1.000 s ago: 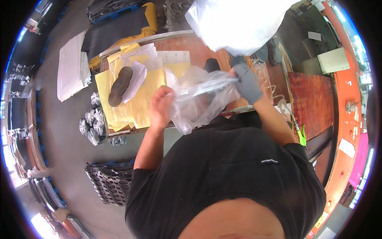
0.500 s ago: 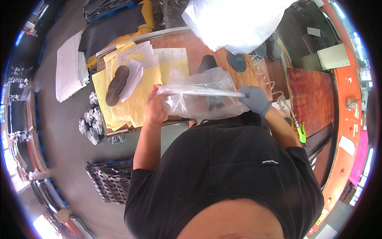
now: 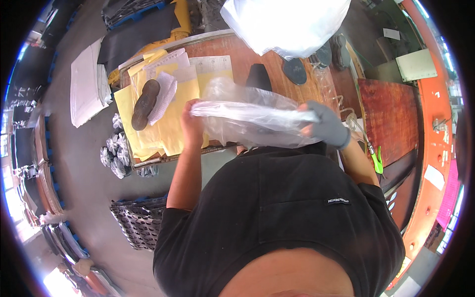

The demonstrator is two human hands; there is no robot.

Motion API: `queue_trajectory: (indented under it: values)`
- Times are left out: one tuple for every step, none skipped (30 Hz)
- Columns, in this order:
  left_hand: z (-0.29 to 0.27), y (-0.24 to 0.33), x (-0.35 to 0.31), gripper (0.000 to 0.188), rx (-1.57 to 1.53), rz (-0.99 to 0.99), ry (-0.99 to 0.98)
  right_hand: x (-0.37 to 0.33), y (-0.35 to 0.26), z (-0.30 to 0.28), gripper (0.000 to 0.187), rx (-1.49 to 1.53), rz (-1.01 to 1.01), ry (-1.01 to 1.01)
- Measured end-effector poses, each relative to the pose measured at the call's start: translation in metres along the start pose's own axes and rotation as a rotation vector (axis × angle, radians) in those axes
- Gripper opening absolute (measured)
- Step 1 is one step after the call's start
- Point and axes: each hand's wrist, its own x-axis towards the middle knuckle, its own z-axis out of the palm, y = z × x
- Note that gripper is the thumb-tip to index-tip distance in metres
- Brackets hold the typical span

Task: The person unpacks black insole-like components from plastic bags and places them on a worktable. Then the person repeatedly picks up each component and places it into slots on a black rack, arranging them in a row.

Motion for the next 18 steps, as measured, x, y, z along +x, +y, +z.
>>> queue_trajectory:
  values:
    - [-0.004,0.002,0.003,0.021,-0.353,-0.131,-0.111,0.004,0.007,0.004,0.041,-0.57,-0.114,0.012]
    - [-0.008,0.005,0.005,0.02,-0.661,-0.303,-0.148,0.005,0.013,0.006,0.04,-0.808,0.117,-0.049]
    - [-0.006,0.005,0.004,0.02,-0.8,-0.391,-0.253,0.005,0.017,0.004,0.038,-0.691,0.142,-0.007]
    - [-0.005,0.006,0.003,0.021,-0.895,-0.498,-0.282,0.006,0.021,0.004,0.036,-0.574,0.254,0.027]
    - [-0.004,0.007,0.002,0.021,-1.03,-0.596,-0.388,0.006,0.024,0.005,0.033,-0.495,0.061,0.129]
    - [-0.001,0.006,0.001,0.021,-0.938,-0.508,-0.297,0.006,0.026,0.005,0.031,-0.406,-0.11,0.239]
    - [0.001,0.007,0.003,0.021,-0.875,-0.416,-0.277,0.006,0.025,0.005,0.028,-0.345,-0.318,0.34]
    - [0.004,0.009,0.007,0.022,-0.782,-0.361,-0.203,0.007,0.024,0.006,0.026,0.057,-0.195,0.334]
    - [0.007,0.008,0.004,0.02,-0.644,-0.259,-0.131,0.008,0.021,0.006,0.025,0.42,-0.106,0.306]
    - [0.008,0.009,0.007,0.019,-0.371,-0.132,-0.145,0.008,0.017,0.006,0.024,0.784,-0.007,0.27]
    - [0.01,0.009,0.01,0.018,-0.07,-0.047,-0.12,0.013,0.013,0.006,0.029,0.778,0.0,0.317]
    - [0.009,0.01,0.012,0.017,0.231,0.035,-0.092,0.017,0.01,0.006,0.03,0.957,-0.063,0.16]
    - [0.012,0.01,0.015,0.014,0.217,0.036,-0.076,0.021,0.008,0.007,0.03,1.152,-0.117,0.015]
    - [0.011,0.011,0.019,0.015,0.166,-0.06,-0.105,0.028,0.007,0.006,0.031,1.341,-0.249,-0.184]
    - [0.011,0.011,0.023,0.017,0.108,-0.126,-0.15,0.027,0.007,0.007,0.031,1.154,0.167,0.361]
    - [0.01,0.011,0.027,0.02,0.035,-0.166,-0.201,0.028,0.009,0.006,0.032,1.127,0.19,0.384]
    - [0.009,0.011,0.031,0.022,-0.17,-0.224,-0.257,0.028,0.012,0.006,0.032,1.108,0.21,0.39]
    - [0.009,0.01,0.036,0.025,-0.39,-0.254,-0.32,0.025,0.017,0.006,0.032,1.099,0.196,0.357]
